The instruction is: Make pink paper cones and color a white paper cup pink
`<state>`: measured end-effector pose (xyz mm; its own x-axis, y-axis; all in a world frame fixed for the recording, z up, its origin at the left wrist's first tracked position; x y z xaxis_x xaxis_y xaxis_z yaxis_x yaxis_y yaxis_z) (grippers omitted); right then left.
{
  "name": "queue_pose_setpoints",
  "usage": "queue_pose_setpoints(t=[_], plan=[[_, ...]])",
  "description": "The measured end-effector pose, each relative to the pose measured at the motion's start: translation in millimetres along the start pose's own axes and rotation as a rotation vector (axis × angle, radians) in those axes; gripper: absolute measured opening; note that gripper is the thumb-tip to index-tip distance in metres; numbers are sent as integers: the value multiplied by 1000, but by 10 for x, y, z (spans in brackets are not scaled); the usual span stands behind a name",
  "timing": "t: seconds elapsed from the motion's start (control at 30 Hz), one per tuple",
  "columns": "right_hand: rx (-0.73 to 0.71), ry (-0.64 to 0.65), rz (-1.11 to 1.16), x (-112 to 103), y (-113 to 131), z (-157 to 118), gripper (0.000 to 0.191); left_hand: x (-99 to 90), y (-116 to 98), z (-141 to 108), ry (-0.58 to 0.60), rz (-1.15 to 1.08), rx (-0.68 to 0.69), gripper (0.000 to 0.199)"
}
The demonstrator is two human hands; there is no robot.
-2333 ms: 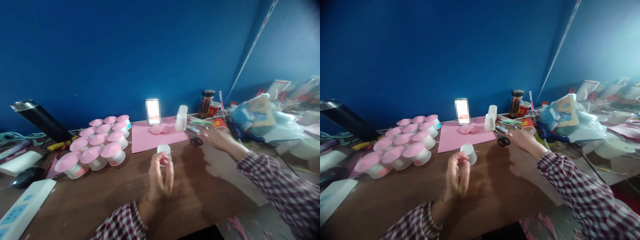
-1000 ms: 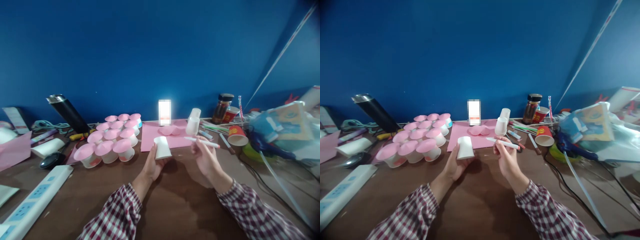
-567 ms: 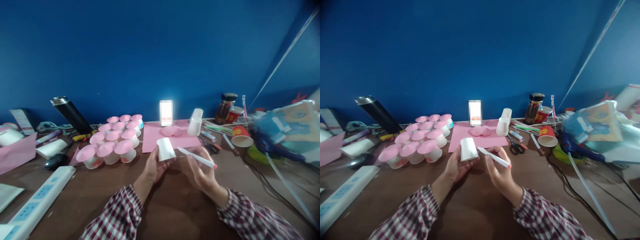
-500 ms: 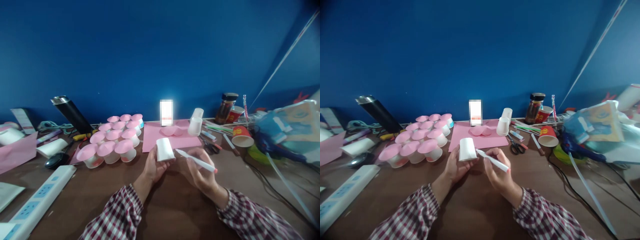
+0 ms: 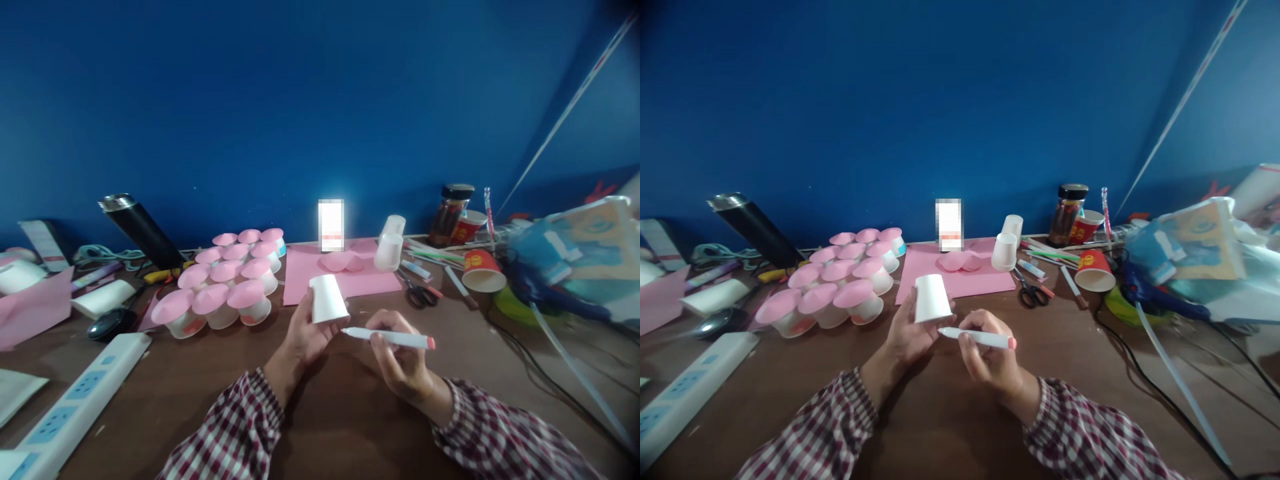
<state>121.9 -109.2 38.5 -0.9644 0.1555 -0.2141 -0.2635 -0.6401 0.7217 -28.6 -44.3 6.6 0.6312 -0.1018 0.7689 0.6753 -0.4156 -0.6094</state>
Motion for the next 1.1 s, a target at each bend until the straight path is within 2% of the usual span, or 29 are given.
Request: queue_pose_setpoints(t=[0.17,0.37,0.53,0.9,1.1], plan=[[-18,5,-38,-9,24,25,9,-23,9,7,-42,35,-32,41],[-60,12,-57,-9,67,53,9,-33,-29,-12,82,-41,-105,42],[-49,-14,-51,-13,33,23,9,-25,-36,-12,127,-114,-119,40],[37,-25,-58,-28,-47,-9,8,-4,25,-29,-11,43,-60,48],[64,-70,-53,-5,-103,-14,7,15,66,-9,-79,95,-69,43]])
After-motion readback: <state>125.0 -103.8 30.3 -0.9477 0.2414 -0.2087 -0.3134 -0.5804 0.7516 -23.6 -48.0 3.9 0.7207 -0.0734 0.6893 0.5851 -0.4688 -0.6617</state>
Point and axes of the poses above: each hand's wrist, its own z-axis towards the middle knuckle, its own x-axis out of the palm, y = z × x, the point moved 2 cm from there along z, towards the middle knuckle, and after that the axes turned 7 degrees about z, right-handed, at the moved point
